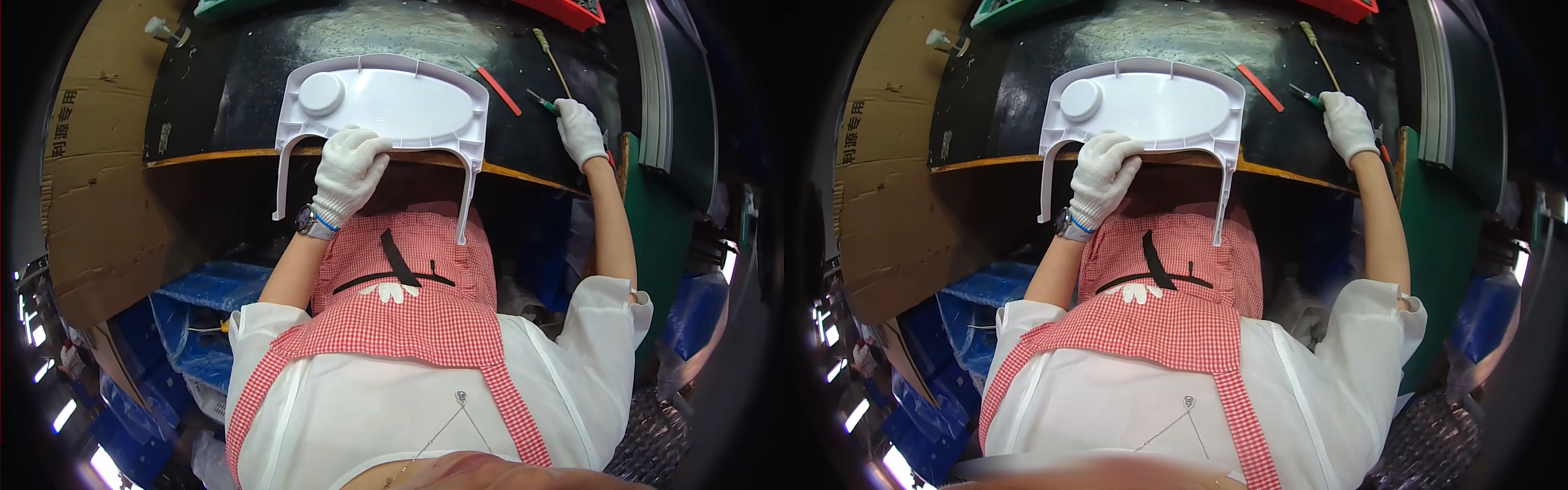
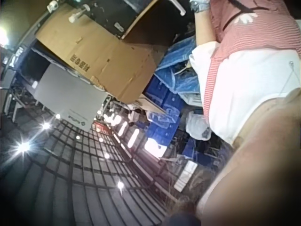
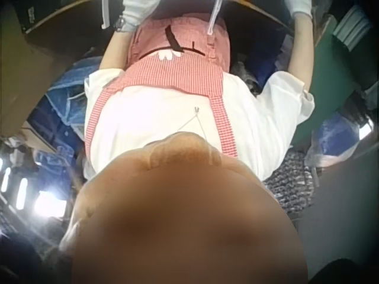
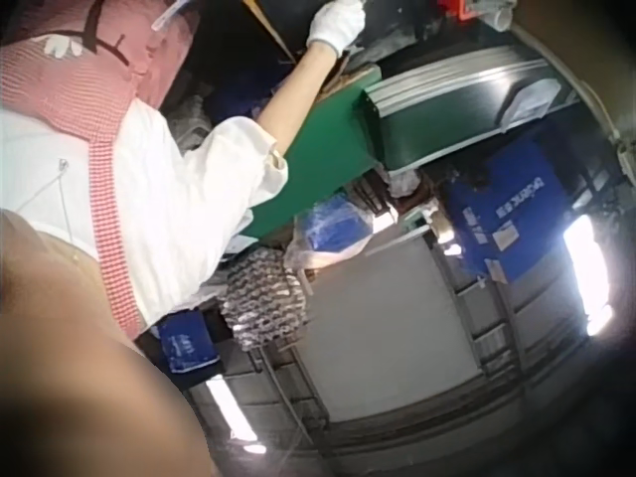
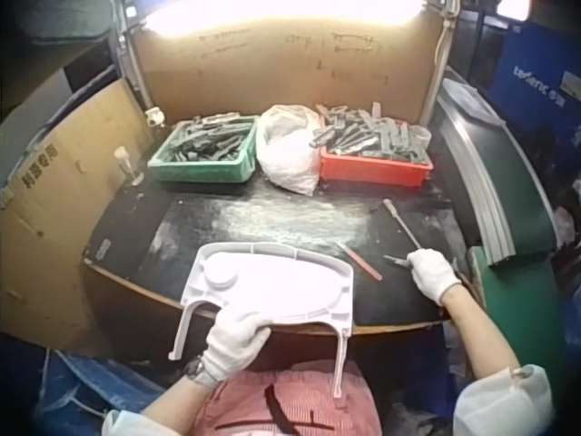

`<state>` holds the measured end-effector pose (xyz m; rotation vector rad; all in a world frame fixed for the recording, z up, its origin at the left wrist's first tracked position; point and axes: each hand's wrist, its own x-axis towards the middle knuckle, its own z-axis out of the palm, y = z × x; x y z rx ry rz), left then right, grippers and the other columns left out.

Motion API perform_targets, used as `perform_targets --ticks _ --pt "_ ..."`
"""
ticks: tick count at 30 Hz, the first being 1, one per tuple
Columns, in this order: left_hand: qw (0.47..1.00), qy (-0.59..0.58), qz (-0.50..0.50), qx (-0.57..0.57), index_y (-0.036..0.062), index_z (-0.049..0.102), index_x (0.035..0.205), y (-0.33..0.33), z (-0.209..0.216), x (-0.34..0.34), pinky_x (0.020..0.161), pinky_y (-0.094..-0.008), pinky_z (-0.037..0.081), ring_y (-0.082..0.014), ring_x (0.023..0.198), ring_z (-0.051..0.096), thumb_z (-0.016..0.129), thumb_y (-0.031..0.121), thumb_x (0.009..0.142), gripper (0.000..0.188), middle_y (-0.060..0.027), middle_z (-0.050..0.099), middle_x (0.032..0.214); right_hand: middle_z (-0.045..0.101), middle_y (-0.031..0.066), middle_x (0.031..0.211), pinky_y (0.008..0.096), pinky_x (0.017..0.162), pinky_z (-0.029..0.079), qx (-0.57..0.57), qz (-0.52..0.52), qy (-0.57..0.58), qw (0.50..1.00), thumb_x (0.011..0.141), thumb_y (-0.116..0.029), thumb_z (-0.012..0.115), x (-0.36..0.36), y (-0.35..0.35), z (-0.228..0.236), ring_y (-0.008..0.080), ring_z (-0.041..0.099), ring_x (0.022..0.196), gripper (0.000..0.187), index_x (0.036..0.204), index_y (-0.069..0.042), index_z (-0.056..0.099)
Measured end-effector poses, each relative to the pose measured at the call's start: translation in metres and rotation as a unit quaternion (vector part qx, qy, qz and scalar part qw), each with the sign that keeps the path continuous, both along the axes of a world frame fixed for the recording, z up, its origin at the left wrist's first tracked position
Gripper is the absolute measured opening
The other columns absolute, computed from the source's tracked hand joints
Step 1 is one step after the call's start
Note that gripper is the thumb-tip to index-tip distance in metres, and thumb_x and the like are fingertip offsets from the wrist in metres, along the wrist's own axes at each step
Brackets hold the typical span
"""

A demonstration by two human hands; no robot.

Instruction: The recorder is using a small hand tool to remove excess plastic material from white injection-molded components at a factory workstation.

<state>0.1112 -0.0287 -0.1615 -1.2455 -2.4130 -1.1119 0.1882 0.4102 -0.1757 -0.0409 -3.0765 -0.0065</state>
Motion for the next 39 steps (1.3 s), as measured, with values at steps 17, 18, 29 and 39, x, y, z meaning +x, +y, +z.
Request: perform_targets --ticks 17,18,29,39 --pt "0.952 -0.191 0.222 -0.086 0.0040 0.042 0.139 0.027 0.002 -0.017 0.102 -0.0448 0.046 -0.0389 0.117 0.052 0.089 0.038 0.058 0.100 -0.0221 0.054 0.127 0.058 0.0100 0.119 0.0408 0.079 0.055 -0.187 0.180 -0.029 0.965 0.084 -0.005 0.061 -0.054 -0.205 0.018 0.0317 0.066 0.097 0.038 0.119 -0.019 0.062" --pt "0.941 -0.199 0.246 -0.122 0.0044 0.042 0.139 0.031 0.004 -0.019 0.101 -0.0461 0.046 -0.0393 0.117 0.053 0.089 0.041 0.056 0.102 -0.0218 0.054 0.126 0.058 0.0106 0.117 0.0410 0.078 0.055 -0.175 0.189 -0.040 0.965 0.083 -0.005 0.061 -0.058 -0.209 0.017 0.0320 0.066 0.096 0.036 0.117 -0.018 0.063" --pt "0.931 -0.112 0.261 -0.229 0.0086 0.044 0.138 0.040 -0.009 -0.029 0.096 -0.0483 0.048 -0.0389 0.114 0.054 0.085 0.050 0.058 0.099 -0.0199 0.056 0.123 0.057 0.0118 0.107 0.0421 0.076 0.054 -0.173 0.288 -0.100 0.936 0.081 -0.003 0.060 -0.077 -0.208 0.007 0.0323 0.065 0.090 0.027 0.107 -0.012 0.063" --pt "0.922 -0.135 0.270 -0.241 0.0057 0.047 0.136 0.045 -0.007 -0.032 0.100 -0.0455 0.046 -0.0384 0.118 0.052 0.083 0.039 0.063 0.088 -0.0193 0.056 0.126 0.058 0.0149 0.096 0.0449 0.070 0.055 -0.219 0.151 -0.099 0.959 0.081 -0.004 0.059 -0.062 -0.237 0.014 0.0340 0.067 0.085 0.018 0.098 -0.008 0.060"
